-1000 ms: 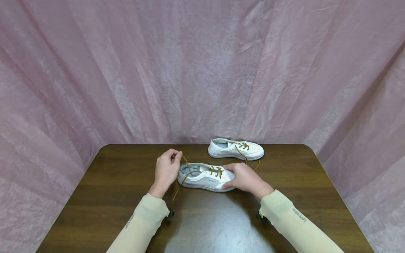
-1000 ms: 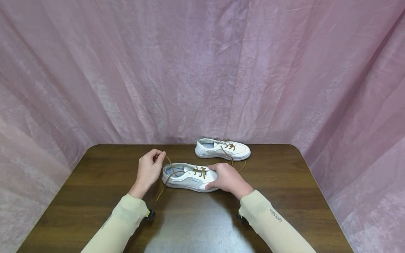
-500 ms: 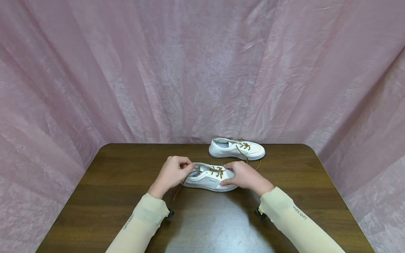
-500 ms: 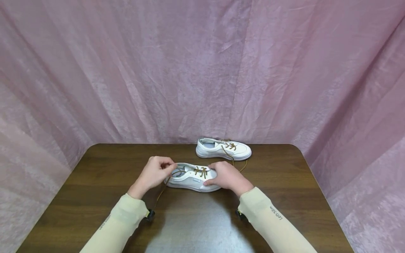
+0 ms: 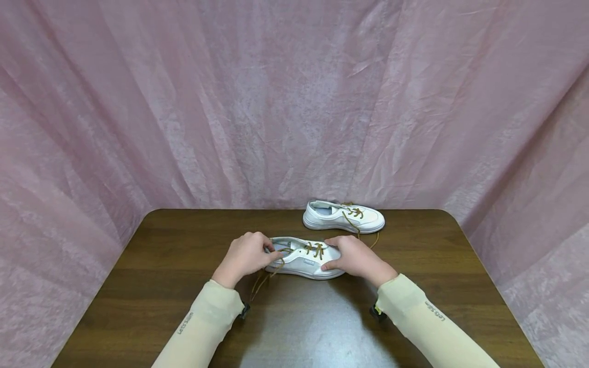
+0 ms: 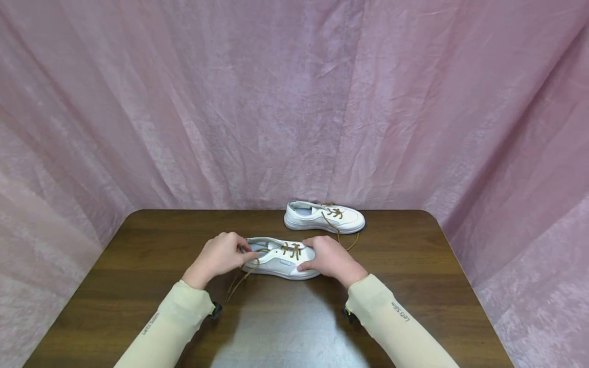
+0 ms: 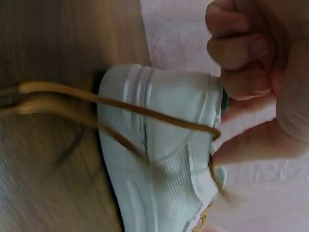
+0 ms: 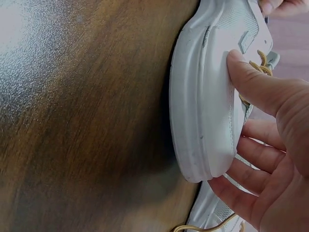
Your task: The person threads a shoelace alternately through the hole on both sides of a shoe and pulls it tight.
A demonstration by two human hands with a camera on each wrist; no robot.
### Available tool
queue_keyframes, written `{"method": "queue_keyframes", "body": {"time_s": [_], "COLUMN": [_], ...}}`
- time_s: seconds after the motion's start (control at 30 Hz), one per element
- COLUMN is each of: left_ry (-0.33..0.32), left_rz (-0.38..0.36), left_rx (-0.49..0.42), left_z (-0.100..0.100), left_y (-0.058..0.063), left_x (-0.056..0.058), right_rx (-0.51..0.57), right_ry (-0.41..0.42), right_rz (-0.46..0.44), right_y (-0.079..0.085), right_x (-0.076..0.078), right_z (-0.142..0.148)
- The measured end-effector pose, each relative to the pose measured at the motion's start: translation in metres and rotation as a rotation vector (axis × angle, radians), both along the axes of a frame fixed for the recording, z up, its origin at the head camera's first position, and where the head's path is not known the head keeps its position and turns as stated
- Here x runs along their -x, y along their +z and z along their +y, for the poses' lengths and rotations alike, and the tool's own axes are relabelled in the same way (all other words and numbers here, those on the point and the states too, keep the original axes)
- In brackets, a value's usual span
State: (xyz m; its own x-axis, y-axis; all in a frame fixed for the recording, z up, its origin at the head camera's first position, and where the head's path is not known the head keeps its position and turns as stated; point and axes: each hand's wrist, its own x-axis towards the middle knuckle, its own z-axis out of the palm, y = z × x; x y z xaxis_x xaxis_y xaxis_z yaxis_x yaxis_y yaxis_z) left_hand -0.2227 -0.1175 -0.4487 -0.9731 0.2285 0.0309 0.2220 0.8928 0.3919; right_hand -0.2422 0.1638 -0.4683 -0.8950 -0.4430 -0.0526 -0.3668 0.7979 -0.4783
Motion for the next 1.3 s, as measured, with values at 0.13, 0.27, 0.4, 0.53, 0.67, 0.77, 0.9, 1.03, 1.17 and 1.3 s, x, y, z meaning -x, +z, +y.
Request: {"method": "queue_keyframes", "body": {"time_s": [0.13, 0.27, 0.4, 0.53, 0.67, 0.77, 0.9, 1.03, 1.17, 1.3], "left_ry": [-0.036, 0.008, 0.019, -0.031, -0.045, -0.03, 0.007, 0.039, -0.006, -0.113], "left_rz": [0.022, 0.253, 0.451, 0.559, 0.588, 0.596, 0.607, 0.598, 0.565, 0.521], "left_rx": [-0.011, -0.077, -0.094, -0.096, -0.247, -0.435, -0.601, -0.662, -0.657, -0.594], "left_z": [-0.002, -0.001, 0.003, 0.005, 0.007, 0.01, 0.017, 0.023, 0.034, 0.044], "left_y": [0.001, 0.006, 0.011, 0.013, 0.013, 0.014, 0.017, 0.02, 0.019, 0.014], "left_x": [0.003, 0.007, 0.007, 0.007, 0.01, 0.014, 0.019, 0.02, 0.017, 0.012], "right_rx": [-0.005, -0.011, -0.001, 0.015, 0.017, 0.009, 0.005, 0.023, 0.147, 0.375], "right_ry": [-0.004, -0.01, -0.015, -0.016, -0.019, -0.024, -0.022, -0.01, -0.027, -0.068], "right_rz": [0.01, 0.017, 0.006, 0.0, -0.001, 0.004, 0.005, 0.012, 0.076, 0.058], "right_y": [-0.001, -0.001, 0.0, -0.001, -0.002, -0.002, -0.001, 0.0, 0.005, 0.021], "right_x": [0.001, 0.001, -0.001, -0.003, -0.003, -0.002, -0.002, -0.002, 0.0, 0.002], "right_z": [0.0, 0.0, -0.001, -0.002, -0.002, -0.002, -0.002, -0.002, -0.004, -0.013]}}
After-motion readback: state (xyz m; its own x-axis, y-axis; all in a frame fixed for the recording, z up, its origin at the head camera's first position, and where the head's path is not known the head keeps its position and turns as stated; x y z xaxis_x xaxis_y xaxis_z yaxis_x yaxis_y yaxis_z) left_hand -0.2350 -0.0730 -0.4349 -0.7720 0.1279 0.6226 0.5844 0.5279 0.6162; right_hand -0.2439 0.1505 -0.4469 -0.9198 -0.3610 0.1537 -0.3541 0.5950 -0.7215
